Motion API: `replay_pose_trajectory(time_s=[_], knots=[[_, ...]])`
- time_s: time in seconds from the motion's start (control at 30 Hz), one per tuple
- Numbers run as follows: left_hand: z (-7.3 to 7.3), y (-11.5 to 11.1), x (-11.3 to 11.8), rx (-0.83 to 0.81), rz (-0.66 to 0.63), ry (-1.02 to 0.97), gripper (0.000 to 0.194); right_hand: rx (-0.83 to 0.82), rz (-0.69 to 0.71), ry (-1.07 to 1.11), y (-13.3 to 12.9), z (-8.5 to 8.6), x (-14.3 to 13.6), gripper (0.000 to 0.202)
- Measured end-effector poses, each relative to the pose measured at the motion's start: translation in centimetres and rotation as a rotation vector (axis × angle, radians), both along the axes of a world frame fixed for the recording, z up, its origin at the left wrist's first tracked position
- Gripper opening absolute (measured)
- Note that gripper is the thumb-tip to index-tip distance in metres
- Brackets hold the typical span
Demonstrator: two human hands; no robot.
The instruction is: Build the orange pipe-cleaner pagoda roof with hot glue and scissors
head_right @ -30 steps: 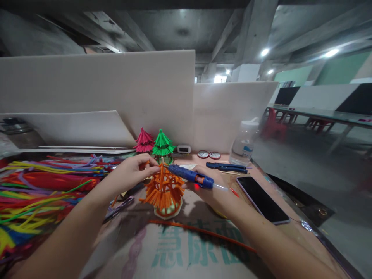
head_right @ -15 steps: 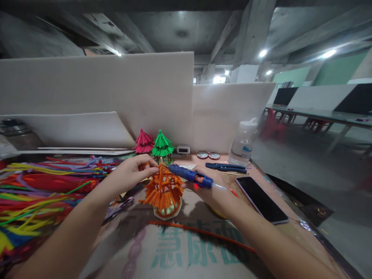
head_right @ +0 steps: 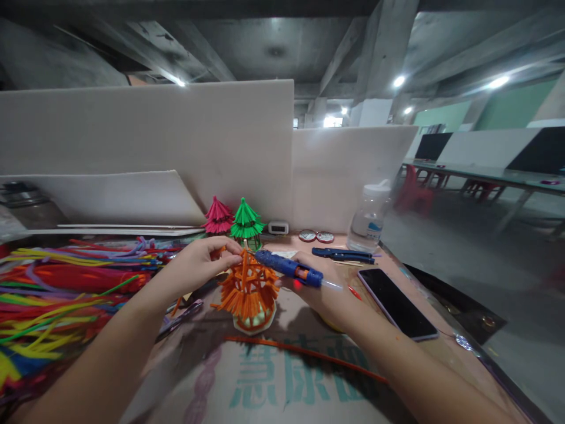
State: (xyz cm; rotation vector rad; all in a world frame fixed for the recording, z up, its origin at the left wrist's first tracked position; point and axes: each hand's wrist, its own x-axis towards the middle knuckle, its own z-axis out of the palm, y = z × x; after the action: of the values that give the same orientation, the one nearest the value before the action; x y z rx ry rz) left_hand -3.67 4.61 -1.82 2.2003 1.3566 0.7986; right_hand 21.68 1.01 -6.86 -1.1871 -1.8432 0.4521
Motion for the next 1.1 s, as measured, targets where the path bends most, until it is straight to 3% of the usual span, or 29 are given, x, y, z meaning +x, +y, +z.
replay_pose_trajectory(time_s=[0.37,0.83,1.1], knots=[[-0.06,0.04,-0.05,-0.014,0.004,0.004,0.026,0.012,-0.077,-0.128,-0.15,0.18,0.14,0.021],[-0.22,0.24,-0.09,-0.007,0.012,-0.003,0.024,0.047,-0.07,-0.098,-0.26,0.32,0.01,0.029],[-0.21,0.16,-0.18,-0.034,0.008,-0.006,0.025,0.059,-0.105,-0.184,-0.15,0.11,0.24,0.021]])
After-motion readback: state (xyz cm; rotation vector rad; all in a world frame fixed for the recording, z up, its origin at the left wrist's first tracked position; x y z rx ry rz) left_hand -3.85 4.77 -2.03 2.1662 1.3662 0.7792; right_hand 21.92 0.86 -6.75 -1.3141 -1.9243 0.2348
